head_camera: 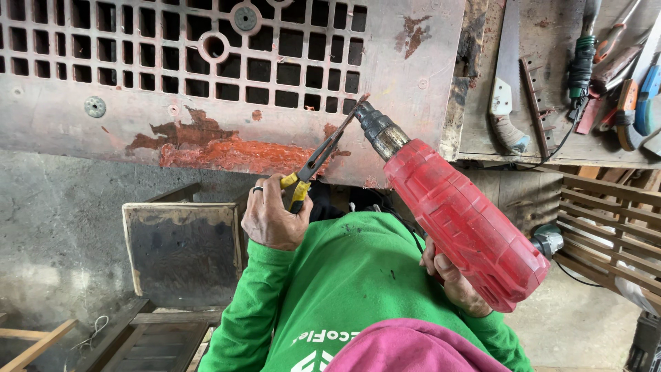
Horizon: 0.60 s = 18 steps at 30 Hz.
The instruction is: The person uses a red heat gun and pliers to soften and peel off red paint from a metal grate. They then switch to a soldering iron to continue removing paint from the same area.
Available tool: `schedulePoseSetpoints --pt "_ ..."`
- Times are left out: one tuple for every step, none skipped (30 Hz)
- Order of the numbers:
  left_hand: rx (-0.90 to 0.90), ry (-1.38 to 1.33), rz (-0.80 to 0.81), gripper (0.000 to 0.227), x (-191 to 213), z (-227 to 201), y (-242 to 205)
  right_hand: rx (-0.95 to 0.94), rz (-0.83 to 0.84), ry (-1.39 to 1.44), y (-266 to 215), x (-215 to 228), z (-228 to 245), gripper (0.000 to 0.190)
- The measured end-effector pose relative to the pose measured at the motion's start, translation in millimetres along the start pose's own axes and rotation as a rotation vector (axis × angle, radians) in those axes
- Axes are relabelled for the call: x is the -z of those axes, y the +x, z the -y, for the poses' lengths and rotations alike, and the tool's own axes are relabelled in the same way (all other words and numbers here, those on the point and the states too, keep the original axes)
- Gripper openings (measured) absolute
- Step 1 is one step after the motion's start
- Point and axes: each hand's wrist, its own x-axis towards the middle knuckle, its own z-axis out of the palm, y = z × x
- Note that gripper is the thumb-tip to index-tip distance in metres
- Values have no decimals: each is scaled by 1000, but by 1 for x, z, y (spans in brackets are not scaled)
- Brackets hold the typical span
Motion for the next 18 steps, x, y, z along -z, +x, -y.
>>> schedulePoseSetpoints --pt "-7 5 -6 48 0 0 0 -10 3 -7 0 0 1 81" --pt "-15 10 -12 49 -1 0 1 -20 7 -14 1 0 2 82" --pt "-21 16 -18 49 -1 0 1 -30 11 -21 1 0 3 82" --pt "-22 15 -18 50 -2 0 0 -28 12 -18 1 0 3 82" --pt "-25 14 -19 50 -2 1 1 -24 13 -16 2 0 3 81" --pt "-27 12 -20 50 -3 1 1 -20 14 -14 2 0 3 81" --pt "-26 14 -17 50 -4 1 1 -18 15 -21 3 0 2 81" --pt "-25 15 -14 50 -4 1 2 -17 16 -28 3 0 2 80" --pt "-23 18 -10 49 -4 2 1 -16 18 -34 3 0 1 80" --pt "-20 17 -9 49 -5 2 0 -15 15 -23 2 0 1 80" --pt "-19 17 -9 49 -5 3 0 -13 12 -11 2 0 1 79" --pt "-17 17 -9 50 -5 4 1 -10 9 1 3 0 1 79" --pt "-12 15 -3 49 -5 4 0 -13 4 1 2 0 2 78" --pt "-7 13 3 48 -5 4 -1 -16 -2 1 2 0 2 77" --pt "-3 10 7 48 -5 4 0 -19 -7 1 3 0 2 76" --pt "-19 14 -5 48 -5 4 0 -19 -13 -6 3 0 3 74" --pt "-33 19 -17 49 -4 3 0 -22 -18 -12 2 1 3 73" --pt "-47 24 -29 49 -3 3 0 -24 -23 -19 1 2 3 71"
